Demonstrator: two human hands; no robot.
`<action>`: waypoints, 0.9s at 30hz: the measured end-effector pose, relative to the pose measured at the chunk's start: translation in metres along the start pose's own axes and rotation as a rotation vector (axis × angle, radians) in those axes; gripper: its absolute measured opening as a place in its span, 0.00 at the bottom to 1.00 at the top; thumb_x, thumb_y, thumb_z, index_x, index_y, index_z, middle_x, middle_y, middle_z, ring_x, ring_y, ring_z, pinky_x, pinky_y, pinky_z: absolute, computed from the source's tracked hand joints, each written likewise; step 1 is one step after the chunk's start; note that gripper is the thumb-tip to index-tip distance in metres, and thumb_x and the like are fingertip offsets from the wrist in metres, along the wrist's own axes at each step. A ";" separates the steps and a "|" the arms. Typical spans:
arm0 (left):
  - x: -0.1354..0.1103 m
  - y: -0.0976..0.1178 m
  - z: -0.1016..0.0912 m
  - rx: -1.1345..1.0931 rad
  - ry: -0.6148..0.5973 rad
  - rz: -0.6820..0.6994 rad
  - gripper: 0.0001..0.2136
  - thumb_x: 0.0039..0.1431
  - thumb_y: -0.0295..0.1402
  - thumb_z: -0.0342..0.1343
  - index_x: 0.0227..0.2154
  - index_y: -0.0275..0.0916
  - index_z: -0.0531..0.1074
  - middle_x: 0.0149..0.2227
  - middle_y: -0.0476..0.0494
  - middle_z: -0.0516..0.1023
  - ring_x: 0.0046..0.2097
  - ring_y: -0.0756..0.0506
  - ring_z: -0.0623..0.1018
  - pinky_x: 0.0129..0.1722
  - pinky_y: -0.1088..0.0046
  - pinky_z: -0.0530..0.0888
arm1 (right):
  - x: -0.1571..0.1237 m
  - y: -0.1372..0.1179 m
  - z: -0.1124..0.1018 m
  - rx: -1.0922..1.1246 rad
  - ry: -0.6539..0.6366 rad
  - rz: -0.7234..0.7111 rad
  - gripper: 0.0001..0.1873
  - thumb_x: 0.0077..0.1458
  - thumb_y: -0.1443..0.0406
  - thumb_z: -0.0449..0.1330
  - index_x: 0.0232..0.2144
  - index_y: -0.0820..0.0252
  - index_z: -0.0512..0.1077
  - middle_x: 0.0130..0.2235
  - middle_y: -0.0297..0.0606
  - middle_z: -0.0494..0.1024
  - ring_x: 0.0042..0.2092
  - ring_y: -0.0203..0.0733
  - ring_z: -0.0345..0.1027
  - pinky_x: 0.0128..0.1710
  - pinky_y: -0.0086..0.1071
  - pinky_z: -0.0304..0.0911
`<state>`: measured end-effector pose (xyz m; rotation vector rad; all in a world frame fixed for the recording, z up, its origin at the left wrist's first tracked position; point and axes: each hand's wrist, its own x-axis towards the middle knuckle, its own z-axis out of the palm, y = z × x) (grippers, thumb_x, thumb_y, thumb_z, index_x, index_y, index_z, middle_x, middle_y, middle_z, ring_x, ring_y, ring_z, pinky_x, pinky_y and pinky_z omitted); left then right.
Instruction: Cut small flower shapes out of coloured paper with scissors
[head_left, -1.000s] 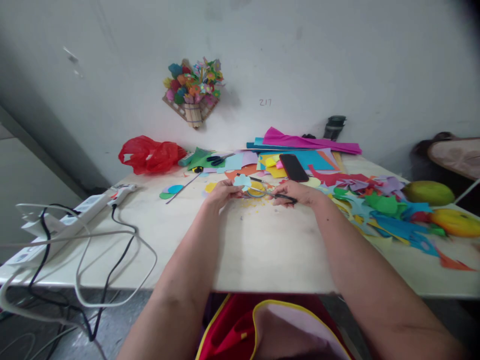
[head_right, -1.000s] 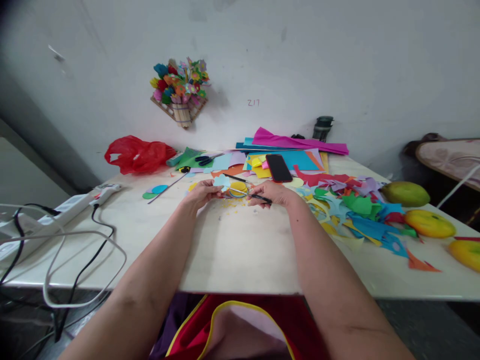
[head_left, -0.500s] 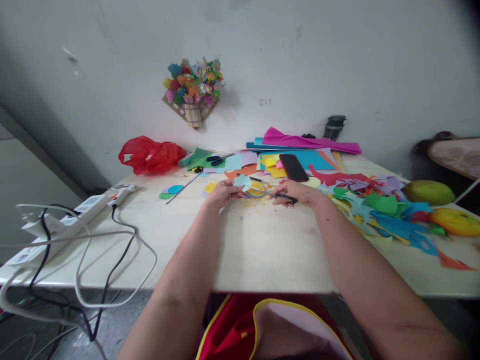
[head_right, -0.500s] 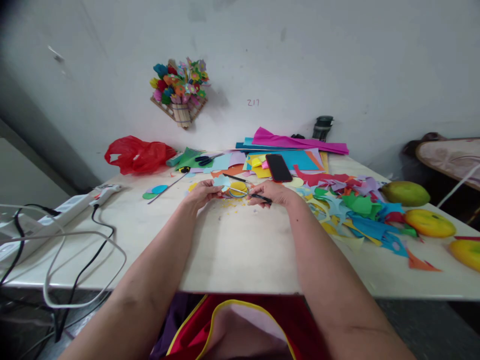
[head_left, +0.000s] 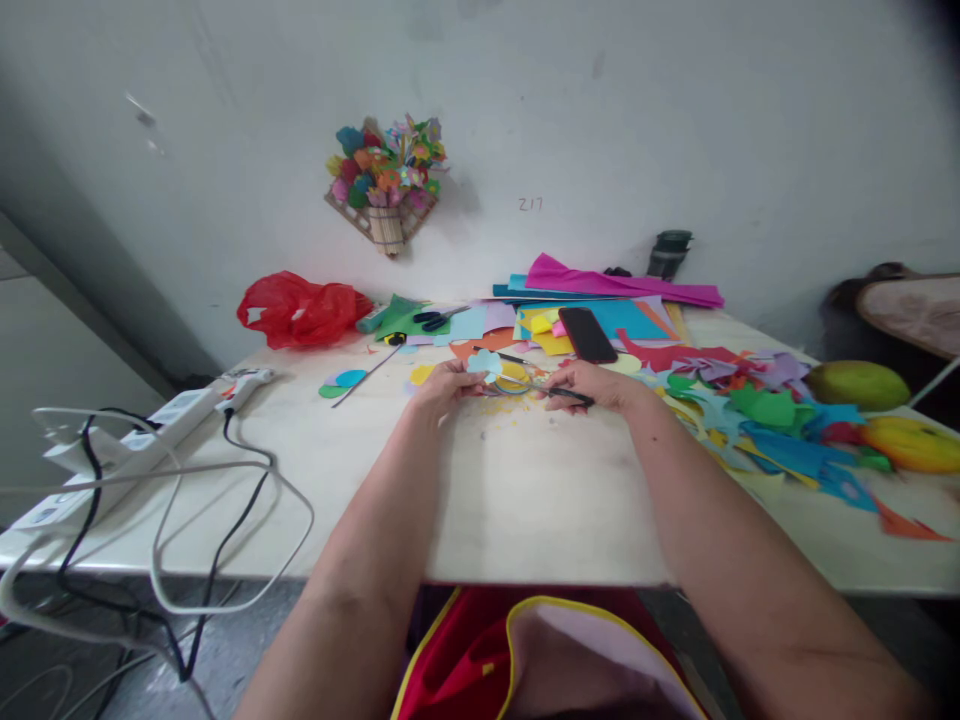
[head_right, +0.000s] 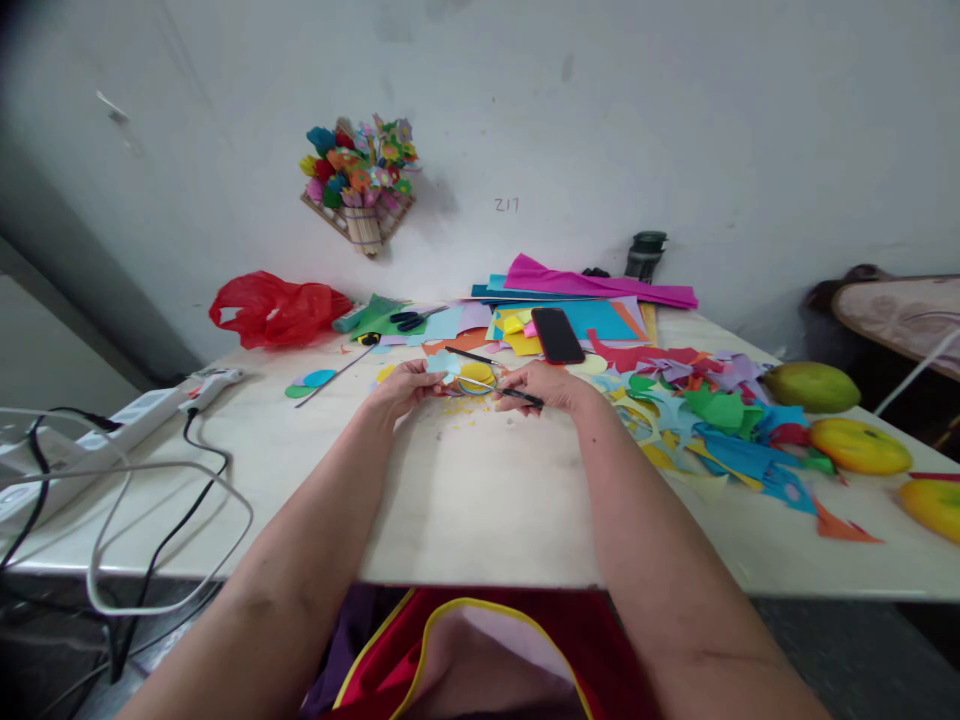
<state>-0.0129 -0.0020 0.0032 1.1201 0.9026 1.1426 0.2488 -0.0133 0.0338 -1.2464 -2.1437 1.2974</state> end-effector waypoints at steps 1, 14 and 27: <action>0.000 0.000 0.000 0.000 0.001 -0.001 0.14 0.39 0.26 0.69 0.21 0.33 0.66 0.21 0.47 0.76 0.22 0.53 0.74 0.28 0.76 0.72 | 0.000 0.001 0.000 0.004 0.000 -0.003 0.26 0.38 0.55 0.69 0.38 0.65 0.78 0.17 0.28 0.67 0.18 0.28 0.55 0.19 0.25 0.53; 0.002 -0.002 -0.002 -0.031 -0.025 0.027 0.15 0.38 0.27 0.70 0.23 0.34 0.66 0.21 0.47 0.76 0.22 0.53 0.75 0.26 0.78 0.72 | 0.001 0.003 0.000 0.053 -0.001 -0.013 0.26 0.38 0.55 0.69 0.38 0.66 0.77 0.17 0.28 0.67 0.17 0.28 0.56 0.18 0.24 0.52; 0.002 -0.002 -0.003 -0.024 -0.034 0.032 0.15 0.38 0.27 0.70 0.23 0.34 0.66 0.22 0.47 0.76 0.21 0.54 0.73 0.27 0.77 0.72 | 0.003 0.004 0.000 0.036 -0.001 -0.018 0.25 0.40 0.55 0.69 0.38 0.66 0.78 0.17 0.29 0.68 0.17 0.27 0.55 0.17 0.24 0.52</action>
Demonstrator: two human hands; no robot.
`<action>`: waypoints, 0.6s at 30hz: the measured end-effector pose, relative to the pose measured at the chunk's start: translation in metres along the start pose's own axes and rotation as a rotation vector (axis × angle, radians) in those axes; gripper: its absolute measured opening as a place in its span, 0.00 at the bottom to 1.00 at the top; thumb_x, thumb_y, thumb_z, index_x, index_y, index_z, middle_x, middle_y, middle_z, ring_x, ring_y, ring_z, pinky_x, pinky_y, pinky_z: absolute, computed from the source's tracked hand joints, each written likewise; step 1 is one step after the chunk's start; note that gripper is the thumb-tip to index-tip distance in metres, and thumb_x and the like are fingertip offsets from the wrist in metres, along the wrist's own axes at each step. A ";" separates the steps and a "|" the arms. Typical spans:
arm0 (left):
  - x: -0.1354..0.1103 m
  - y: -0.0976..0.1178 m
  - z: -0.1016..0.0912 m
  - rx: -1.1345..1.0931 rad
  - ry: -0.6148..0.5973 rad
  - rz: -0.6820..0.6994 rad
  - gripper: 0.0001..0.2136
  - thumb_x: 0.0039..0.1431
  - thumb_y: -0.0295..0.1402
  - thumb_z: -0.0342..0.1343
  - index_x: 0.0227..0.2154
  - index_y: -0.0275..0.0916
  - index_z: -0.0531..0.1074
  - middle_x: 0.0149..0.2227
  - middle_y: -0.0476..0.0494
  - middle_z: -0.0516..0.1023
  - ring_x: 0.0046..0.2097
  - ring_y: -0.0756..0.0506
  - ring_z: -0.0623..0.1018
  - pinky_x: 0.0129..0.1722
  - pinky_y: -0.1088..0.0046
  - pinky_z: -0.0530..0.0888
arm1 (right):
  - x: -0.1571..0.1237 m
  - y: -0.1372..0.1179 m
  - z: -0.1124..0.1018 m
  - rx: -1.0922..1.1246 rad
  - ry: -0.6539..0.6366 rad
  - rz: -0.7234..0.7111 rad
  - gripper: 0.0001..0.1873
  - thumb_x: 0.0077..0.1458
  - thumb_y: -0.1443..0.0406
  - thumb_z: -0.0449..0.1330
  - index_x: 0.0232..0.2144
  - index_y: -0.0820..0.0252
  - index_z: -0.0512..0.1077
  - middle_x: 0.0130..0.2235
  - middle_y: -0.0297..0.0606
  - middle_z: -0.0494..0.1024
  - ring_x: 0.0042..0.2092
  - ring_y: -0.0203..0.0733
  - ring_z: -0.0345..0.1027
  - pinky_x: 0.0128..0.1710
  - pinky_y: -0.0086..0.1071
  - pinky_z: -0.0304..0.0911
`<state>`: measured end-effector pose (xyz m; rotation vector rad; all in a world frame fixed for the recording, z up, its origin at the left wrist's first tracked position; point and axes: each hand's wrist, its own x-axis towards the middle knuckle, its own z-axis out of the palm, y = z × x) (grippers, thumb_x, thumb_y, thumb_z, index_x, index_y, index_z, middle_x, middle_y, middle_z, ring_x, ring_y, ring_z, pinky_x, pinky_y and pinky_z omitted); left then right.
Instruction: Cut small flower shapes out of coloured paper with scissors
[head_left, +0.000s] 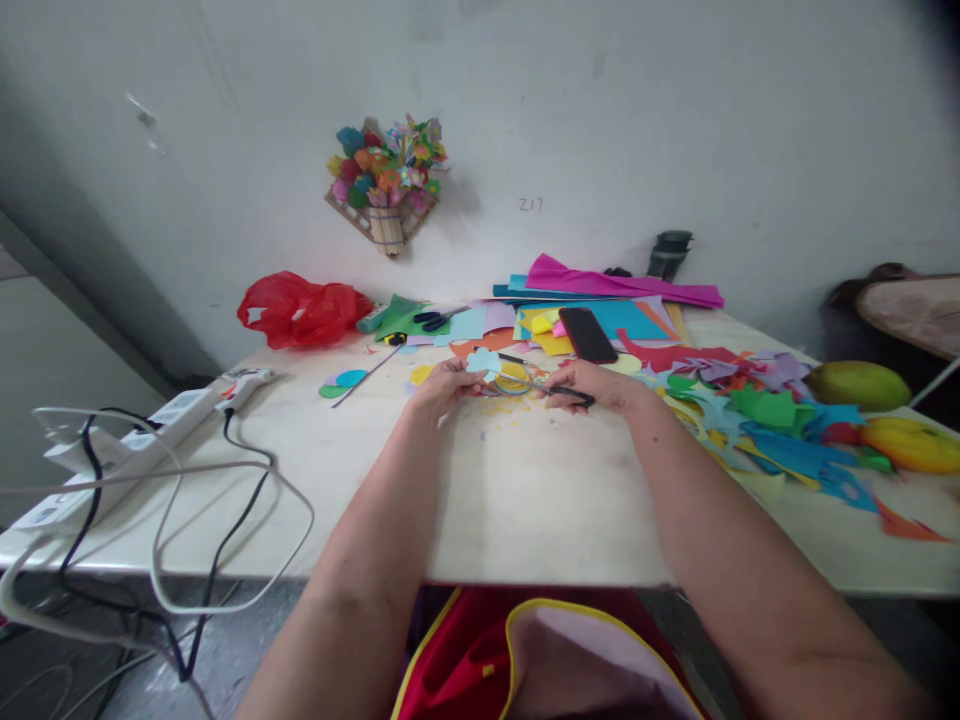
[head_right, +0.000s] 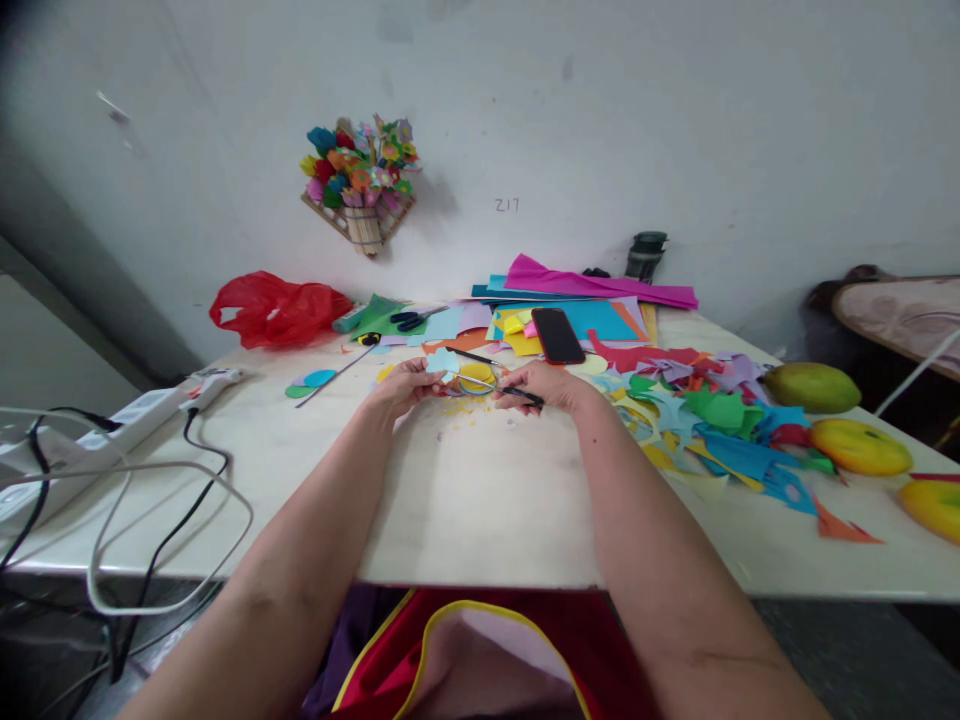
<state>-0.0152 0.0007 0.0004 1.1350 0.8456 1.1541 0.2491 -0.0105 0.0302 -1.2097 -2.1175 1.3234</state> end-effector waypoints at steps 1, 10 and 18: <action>0.000 0.000 0.000 -0.004 -0.002 -0.001 0.15 0.38 0.27 0.70 0.23 0.34 0.66 0.22 0.47 0.76 0.21 0.54 0.73 0.27 0.77 0.72 | 0.000 0.000 0.000 0.003 -0.003 -0.001 0.25 0.40 0.55 0.69 0.38 0.66 0.78 0.17 0.29 0.68 0.17 0.27 0.55 0.17 0.24 0.52; 0.001 0.000 0.000 -0.011 0.015 -0.012 0.15 0.37 0.26 0.70 0.23 0.33 0.67 0.22 0.46 0.76 0.22 0.53 0.73 0.27 0.77 0.71 | 0.003 0.005 -0.002 0.013 -0.015 -0.014 0.27 0.39 0.54 0.69 0.39 0.66 0.77 0.17 0.29 0.68 0.17 0.27 0.55 0.17 0.24 0.51; -0.001 0.002 0.002 -0.022 0.019 -0.026 0.14 0.39 0.24 0.68 0.23 0.34 0.66 0.22 0.47 0.75 0.23 0.53 0.75 0.27 0.78 0.70 | 0.001 0.000 -0.001 -0.018 -0.009 -0.019 0.24 0.40 0.55 0.69 0.37 0.66 0.77 0.17 0.28 0.67 0.17 0.27 0.54 0.17 0.24 0.51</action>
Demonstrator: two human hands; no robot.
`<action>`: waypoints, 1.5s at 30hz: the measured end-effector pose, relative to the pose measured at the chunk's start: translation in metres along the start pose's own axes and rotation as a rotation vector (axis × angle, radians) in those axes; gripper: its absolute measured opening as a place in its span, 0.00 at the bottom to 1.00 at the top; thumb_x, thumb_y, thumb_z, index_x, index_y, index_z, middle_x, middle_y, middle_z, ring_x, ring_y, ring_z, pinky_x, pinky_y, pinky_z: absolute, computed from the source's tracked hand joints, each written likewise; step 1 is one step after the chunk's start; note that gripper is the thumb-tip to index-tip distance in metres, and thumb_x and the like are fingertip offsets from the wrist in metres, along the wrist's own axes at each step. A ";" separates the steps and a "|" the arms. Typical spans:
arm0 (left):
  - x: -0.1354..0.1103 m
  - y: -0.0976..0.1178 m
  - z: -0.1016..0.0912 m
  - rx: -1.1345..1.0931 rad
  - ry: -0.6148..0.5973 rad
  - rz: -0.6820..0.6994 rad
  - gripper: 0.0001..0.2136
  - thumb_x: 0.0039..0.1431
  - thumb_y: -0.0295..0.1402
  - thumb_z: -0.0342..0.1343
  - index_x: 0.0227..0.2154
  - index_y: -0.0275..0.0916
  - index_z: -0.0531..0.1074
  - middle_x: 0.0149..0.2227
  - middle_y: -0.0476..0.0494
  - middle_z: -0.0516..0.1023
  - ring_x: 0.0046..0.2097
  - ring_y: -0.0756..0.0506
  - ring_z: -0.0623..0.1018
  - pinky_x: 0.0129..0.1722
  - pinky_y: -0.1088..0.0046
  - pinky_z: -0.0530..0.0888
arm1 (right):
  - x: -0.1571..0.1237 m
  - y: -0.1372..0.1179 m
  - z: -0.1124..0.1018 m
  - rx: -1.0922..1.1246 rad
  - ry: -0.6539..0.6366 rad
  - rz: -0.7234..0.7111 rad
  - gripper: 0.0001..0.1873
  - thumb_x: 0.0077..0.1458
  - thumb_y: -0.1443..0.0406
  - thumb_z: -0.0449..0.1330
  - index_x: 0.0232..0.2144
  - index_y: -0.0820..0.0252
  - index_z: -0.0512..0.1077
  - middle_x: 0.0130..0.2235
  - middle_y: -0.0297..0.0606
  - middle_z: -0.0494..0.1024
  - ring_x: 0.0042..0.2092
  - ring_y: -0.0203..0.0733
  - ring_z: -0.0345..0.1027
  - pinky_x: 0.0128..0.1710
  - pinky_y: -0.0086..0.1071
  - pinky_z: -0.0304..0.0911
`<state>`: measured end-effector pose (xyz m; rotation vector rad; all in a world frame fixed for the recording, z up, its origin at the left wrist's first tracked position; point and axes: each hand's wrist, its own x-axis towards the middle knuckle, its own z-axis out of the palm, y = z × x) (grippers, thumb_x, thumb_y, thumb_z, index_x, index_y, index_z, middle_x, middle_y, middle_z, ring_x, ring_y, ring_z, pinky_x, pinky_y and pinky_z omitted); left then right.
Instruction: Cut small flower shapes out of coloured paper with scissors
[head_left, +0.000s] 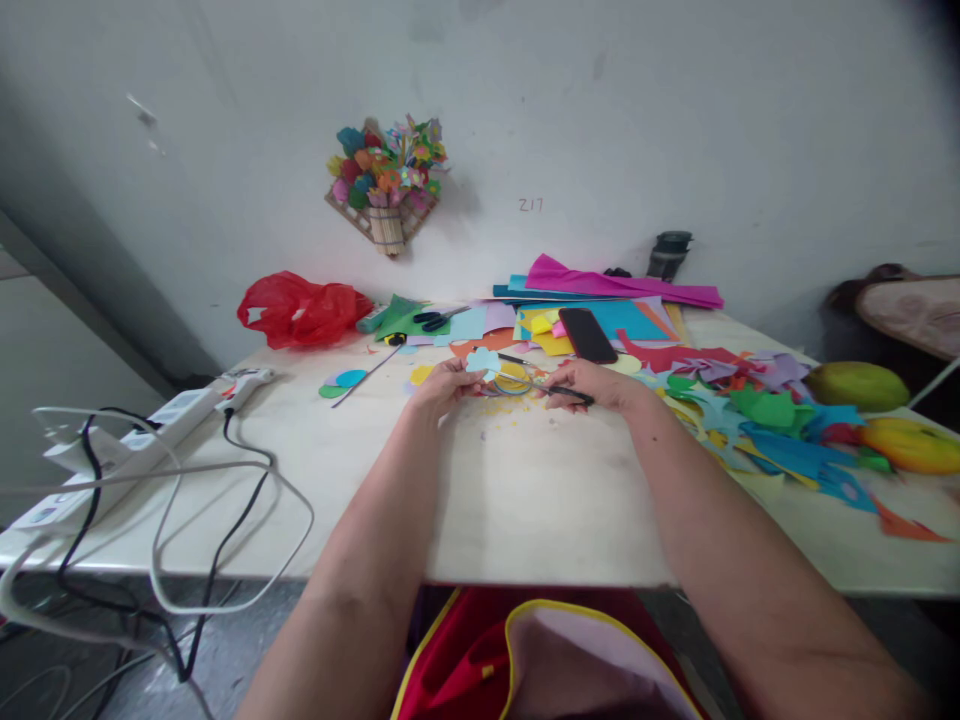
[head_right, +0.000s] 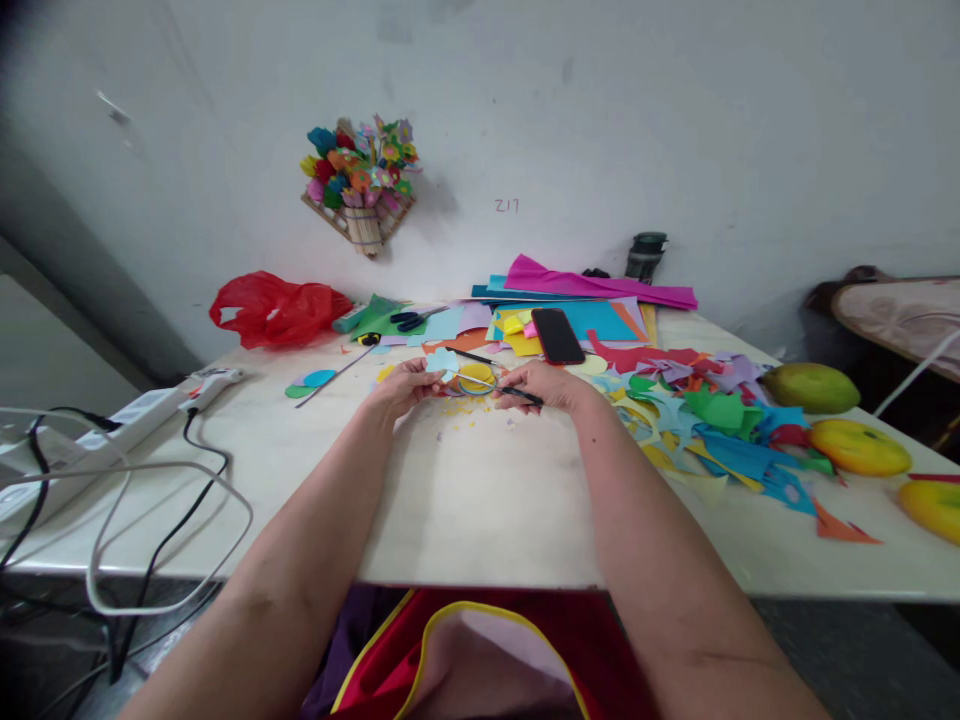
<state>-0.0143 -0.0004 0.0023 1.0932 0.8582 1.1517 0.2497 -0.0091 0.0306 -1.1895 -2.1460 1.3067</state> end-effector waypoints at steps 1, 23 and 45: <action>0.000 0.000 0.000 -0.006 0.002 0.000 0.13 0.40 0.24 0.68 0.23 0.34 0.66 0.22 0.47 0.75 0.24 0.53 0.75 0.27 0.79 0.70 | 0.000 -0.001 0.000 0.001 0.001 -0.004 0.24 0.40 0.55 0.69 0.37 0.66 0.77 0.17 0.27 0.67 0.17 0.27 0.54 0.17 0.24 0.51; -0.001 -0.001 0.000 -0.082 0.021 -0.010 0.10 0.43 0.21 0.63 0.21 0.34 0.66 0.20 0.48 0.73 0.21 0.53 0.74 0.24 0.80 0.71 | -0.002 -0.005 0.001 -0.010 -0.004 0.001 0.23 0.40 0.55 0.68 0.36 0.66 0.77 0.16 0.27 0.65 0.17 0.26 0.52 0.18 0.25 0.49; 0.000 -0.001 0.002 -0.104 0.093 -0.027 0.06 0.44 0.20 0.59 0.23 0.34 0.68 0.21 0.47 0.75 0.23 0.50 0.76 0.28 0.74 0.76 | 0.000 -0.004 0.004 -0.002 0.012 -0.003 0.25 0.39 0.54 0.69 0.36 0.67 0.78 0.15 0.27 0.65 0.16 0.27 0.54 0.15 0.24 0.51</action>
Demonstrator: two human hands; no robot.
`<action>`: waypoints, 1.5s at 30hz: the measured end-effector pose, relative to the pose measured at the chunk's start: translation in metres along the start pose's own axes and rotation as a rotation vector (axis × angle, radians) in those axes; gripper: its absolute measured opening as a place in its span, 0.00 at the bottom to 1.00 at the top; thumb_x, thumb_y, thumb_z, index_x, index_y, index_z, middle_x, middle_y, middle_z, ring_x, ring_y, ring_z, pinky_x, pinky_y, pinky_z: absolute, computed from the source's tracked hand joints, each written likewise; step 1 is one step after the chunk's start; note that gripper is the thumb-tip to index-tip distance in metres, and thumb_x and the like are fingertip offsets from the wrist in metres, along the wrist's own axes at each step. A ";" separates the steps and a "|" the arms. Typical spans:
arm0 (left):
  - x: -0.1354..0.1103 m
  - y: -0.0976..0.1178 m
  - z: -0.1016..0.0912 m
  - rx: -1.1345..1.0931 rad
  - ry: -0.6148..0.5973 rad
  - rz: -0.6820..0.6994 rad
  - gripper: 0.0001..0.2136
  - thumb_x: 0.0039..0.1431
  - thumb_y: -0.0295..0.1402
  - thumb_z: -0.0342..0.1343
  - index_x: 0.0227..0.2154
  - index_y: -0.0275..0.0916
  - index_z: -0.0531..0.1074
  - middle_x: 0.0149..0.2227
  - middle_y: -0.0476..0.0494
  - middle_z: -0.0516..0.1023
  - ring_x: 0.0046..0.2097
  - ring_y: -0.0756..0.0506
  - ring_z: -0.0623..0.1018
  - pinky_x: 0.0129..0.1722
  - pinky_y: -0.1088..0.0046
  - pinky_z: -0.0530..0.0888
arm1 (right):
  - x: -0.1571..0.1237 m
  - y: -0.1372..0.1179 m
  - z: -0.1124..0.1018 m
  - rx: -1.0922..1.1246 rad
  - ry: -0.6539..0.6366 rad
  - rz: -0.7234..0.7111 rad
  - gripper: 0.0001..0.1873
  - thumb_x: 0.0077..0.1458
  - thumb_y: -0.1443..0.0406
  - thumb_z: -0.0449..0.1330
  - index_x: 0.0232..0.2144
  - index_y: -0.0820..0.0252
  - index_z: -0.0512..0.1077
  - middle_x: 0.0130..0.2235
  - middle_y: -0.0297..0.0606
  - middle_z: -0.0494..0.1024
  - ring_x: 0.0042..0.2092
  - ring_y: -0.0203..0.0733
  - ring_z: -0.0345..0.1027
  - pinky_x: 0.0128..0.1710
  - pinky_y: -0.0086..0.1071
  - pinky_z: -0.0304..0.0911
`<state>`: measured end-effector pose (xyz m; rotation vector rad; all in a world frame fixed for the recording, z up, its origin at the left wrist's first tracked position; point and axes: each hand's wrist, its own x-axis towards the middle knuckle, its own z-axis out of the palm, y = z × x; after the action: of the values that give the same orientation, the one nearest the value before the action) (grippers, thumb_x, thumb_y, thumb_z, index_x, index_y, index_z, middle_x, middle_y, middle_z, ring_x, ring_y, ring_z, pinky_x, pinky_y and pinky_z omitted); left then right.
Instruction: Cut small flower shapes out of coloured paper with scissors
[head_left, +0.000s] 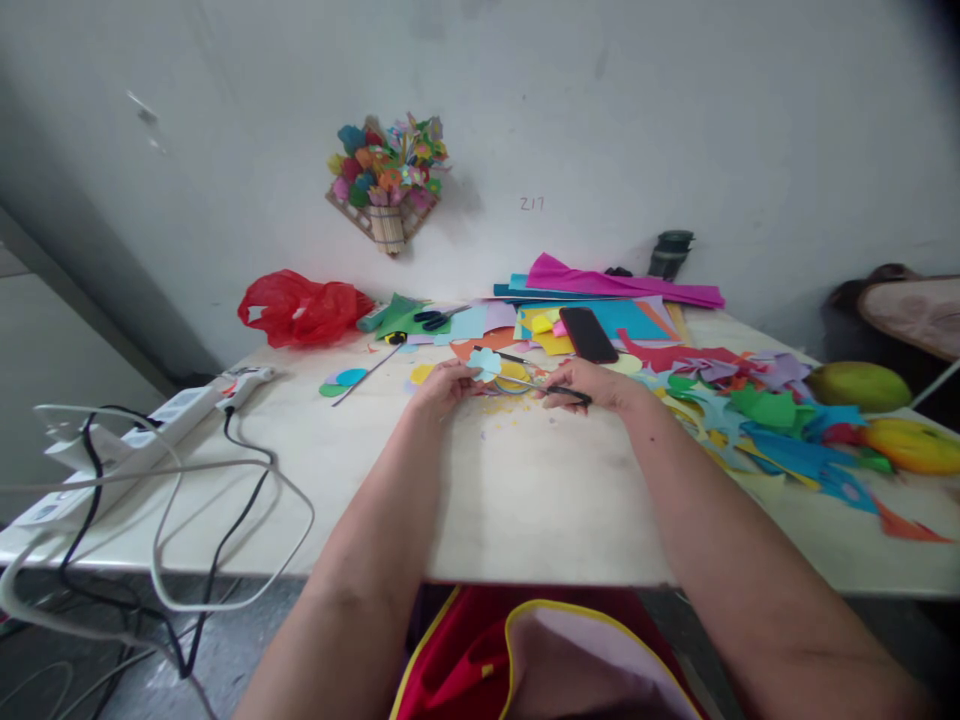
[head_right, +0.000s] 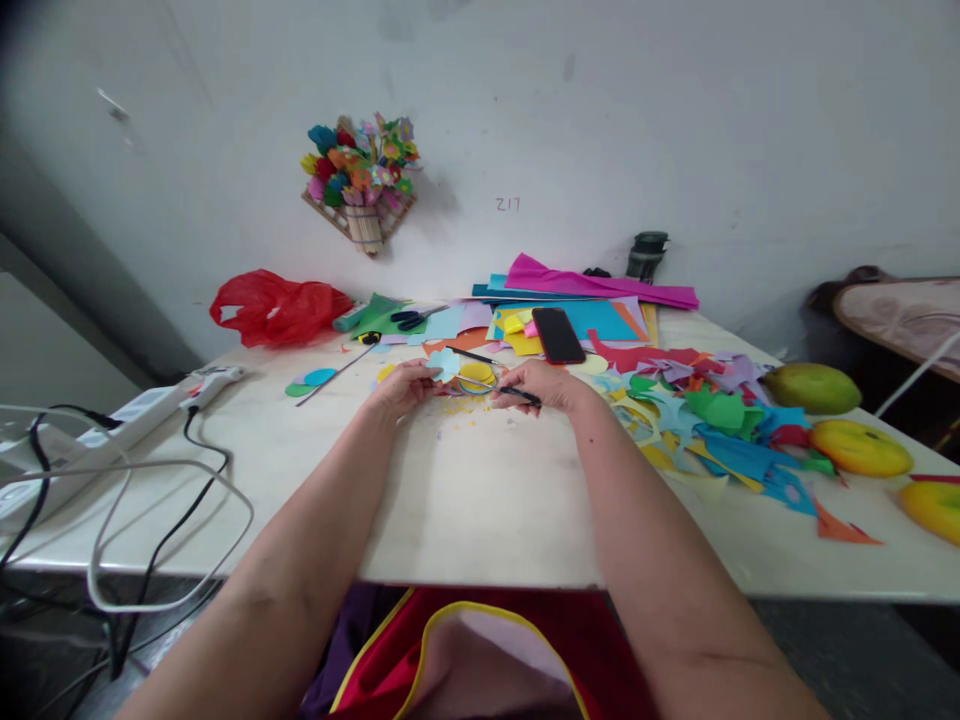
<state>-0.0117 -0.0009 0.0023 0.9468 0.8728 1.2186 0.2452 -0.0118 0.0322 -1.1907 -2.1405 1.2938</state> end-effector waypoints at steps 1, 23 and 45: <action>0.000 0.000 0.000 0.001 0.000 0.001 0.06 0.44 0.20 0.59 0.23 0.34 0.68 0.21 0.47 0.75 0.23 0.50 0.76 0.28 0.74 0.76 | 0.000 0.000 0.000 -0.005 -0.004 -0.001 0.24 0.39 0.54 0.69 0.35 0.67 0.79 0.15 0.27 0.65 0.16 0.27 0.55 0.15 0.24 0.51; 0.002 -0.002 -0.002 -0.012 0.004 0.005 0.06 0.43 0.21 0.61 0.23 0.33 0.68 0.22 0.44 0.77 0.26 0.46 0.79 0.31 0.71 0.77 | 0.001 -0.003 0.003 0.026 0.047 0.007 0.22 0.38 0.55 0.70 0.31 0.67 0.78 0.14 0.27 0.64 0.15 0.27 0.54 0.13 0.23 0.52; 0.012 -0.011 -0.010 -0.050 0.174 0.211 0.16 0.40 0.32 0.69 0.19 0.35 0.64 0.21 0.47 0.74 0.28 0.49 0.79 0.33 0.74 0.74 | 0.006 -0.001 0.010 -0.007 0.296 0.085 0.20 0.38 0.59 0.71 0.33 0.65 0.77 0.15 0.30 0.69 0.17 0.31 0.60 0.17 0.26 0.59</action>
<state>-0.0158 0.0108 -0.0119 0.9193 0.8912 1.5147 0.2347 -0.0128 0.0277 -1.3926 -1.9022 1.0665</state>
